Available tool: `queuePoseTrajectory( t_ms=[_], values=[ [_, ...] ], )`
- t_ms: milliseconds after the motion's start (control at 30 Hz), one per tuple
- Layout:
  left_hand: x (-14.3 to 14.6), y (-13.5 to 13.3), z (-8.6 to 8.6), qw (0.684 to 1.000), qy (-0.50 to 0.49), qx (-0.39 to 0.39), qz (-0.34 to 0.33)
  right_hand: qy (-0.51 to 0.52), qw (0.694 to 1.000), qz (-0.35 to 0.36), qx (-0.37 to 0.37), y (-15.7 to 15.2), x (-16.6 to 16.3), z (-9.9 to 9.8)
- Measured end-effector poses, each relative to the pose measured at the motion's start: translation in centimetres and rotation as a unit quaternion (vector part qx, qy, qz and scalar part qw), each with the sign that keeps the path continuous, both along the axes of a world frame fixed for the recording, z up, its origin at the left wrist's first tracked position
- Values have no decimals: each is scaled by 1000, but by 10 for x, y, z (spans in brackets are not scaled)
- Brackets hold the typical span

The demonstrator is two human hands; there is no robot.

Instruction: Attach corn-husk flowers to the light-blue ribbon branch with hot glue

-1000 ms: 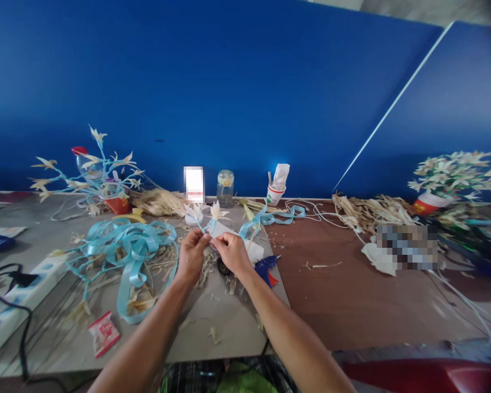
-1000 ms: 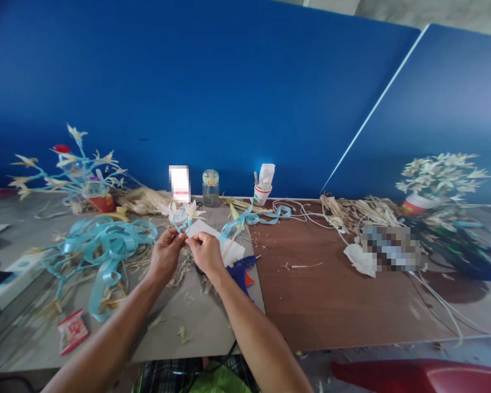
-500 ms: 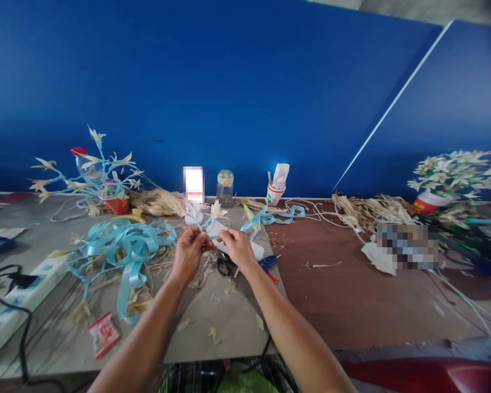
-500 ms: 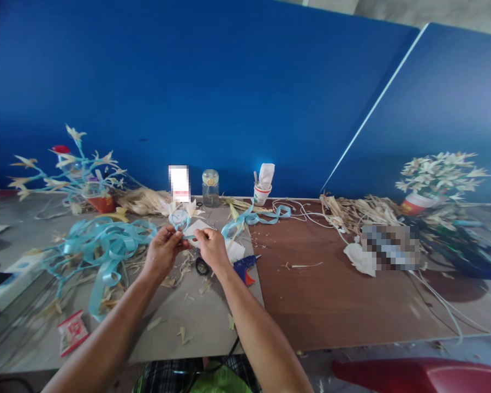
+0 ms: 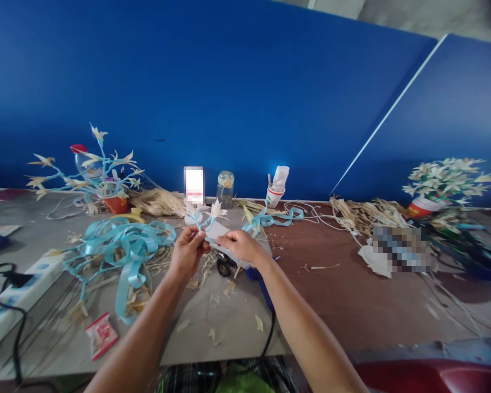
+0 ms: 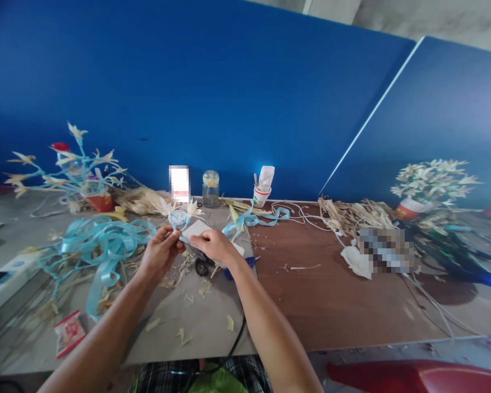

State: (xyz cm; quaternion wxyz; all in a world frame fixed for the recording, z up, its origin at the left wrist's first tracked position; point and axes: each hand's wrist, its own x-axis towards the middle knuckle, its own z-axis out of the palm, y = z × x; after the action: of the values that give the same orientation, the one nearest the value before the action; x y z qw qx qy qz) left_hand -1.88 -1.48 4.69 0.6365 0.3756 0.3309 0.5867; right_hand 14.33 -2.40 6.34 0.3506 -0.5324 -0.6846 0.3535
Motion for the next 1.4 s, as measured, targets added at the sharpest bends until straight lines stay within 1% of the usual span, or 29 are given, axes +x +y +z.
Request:
queuePoseTrajectory(
  t_ms=[100, 267, 400, 467, 567, 633, 700, 800, 867, 967, 1033, 1100, 1200, 1400],
  values=[
    [-1, 1, -2, 1000, 11, 3, -1, -14, 1000, -7, -8, 5, 3, 1],
    [1, 0, -4, 999, 25, 32, -8, -21, 997, -76, -17, 11, 3, 4],
    [2, -1, -4, 999, 35, 38, -5, -26, 994, -105, -12, 12, 1, 7],
    [2, -1, -3, 999, 28, 28, -9, -37, 994, -107, -8, 13, 1, 6],
    [1, -1, -1, 1000, 11, 6, -14, -43, 996, -79, -3, 14, 2, 6],
    [1, 0, 0, 1000, 3, -7, -15, -21, 997, -75, -13, 14, 4, 4],
    [2, -1, 0, 1000, -3, -15, -19, 24, 994, -98, -44, 13, 5, 2],
    [4, -2, 1, 999, -16, -20, -36, 114, 980, -131, -93, 11, 7, -5],
    [5, -3, 1, 999, -15, -21, -45, 159, 972, -139, -103, 11, 9, -12],
    [6, -3, -1, 999, 2, -12, -42, 211, 961, -134, -120, 13, 11, -19],
    [5, -2, -3, 999, 12, -9, -43, 243, 952, -122, -139, 15, 11, -20],
    [5, -2, -4, 999, 14, -12, -51, 254, 950, -107, -147, 16, 11, -20],
    [4, -1, -4, 999, 3, -13, -51, 223, 961, -97, -129, 17, 13, -17],
    [0, 4, -4, 1000, 0, -18, 13, 138, 983, -49, -111, 21, 19, -14]
  ],
)
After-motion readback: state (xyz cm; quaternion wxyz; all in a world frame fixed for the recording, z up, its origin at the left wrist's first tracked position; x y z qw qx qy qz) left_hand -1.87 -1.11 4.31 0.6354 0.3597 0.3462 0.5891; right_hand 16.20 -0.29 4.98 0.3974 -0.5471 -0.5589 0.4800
